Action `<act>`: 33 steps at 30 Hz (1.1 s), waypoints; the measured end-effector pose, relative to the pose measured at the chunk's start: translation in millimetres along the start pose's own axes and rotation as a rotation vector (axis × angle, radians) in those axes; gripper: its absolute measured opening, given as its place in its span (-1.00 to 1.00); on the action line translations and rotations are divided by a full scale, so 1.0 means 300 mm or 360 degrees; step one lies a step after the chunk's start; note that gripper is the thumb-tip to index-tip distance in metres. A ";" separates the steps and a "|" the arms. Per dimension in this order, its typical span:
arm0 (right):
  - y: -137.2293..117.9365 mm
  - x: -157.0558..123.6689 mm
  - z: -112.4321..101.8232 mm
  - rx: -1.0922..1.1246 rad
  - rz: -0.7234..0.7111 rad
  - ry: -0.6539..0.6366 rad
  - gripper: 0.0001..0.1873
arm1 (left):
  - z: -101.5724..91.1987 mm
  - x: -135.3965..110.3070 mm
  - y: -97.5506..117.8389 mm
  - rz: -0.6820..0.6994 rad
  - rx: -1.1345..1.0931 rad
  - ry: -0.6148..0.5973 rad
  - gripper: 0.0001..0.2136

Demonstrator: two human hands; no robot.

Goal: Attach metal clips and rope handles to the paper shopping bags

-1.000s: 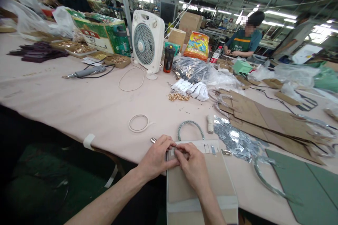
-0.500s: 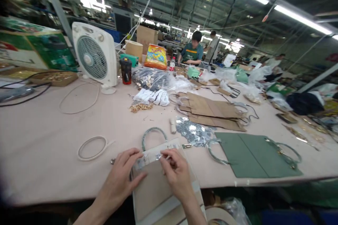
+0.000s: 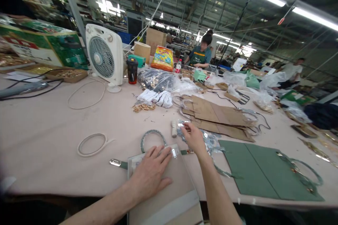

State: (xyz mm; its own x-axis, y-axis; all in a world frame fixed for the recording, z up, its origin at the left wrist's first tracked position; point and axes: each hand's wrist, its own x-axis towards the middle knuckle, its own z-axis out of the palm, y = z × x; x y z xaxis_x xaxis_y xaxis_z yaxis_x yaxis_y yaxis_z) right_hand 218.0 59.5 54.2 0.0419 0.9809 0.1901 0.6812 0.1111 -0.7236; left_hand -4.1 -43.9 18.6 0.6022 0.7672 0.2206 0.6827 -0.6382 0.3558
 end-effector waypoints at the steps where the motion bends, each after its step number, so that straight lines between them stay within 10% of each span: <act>1: -0.009 0.039 0.027 -0.0186 -0.0002 -0.0041 -0.55 | -0.004 0.002 0.005 0.0000 0.0006 -0.0017 -0.30; 10: -0.044 0.156 0.160 -0.0593 0.0198 -0.0089 -0.79 | -0.038 0.054 0.008 -0.0016 -0.0003 -0.0098 -0.24; 19: -0.062 -0.093 -0.015 0.1835 0.0384 0.0268 -0.73 | -0.044 0.095 -0.033 0.0081 -0.0057 -0.0144 -0.27; 33: -0.098 -0.222 0.124 0.1782 0.0053 0.0708 -0.62 | -0.032 0.106 -0.061 0.0069 -0.0258 -0.0089 -0.29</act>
State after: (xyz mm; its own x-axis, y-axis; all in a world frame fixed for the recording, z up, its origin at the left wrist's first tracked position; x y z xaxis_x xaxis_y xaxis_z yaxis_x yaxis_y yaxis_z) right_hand 168.0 -3.0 38.0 0.4456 0.8695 0.2130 -0.3277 0.3799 -0.8650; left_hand -1.5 -7.3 27.9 0.6549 0.7315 0.1899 0.5824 -0.6486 0.4900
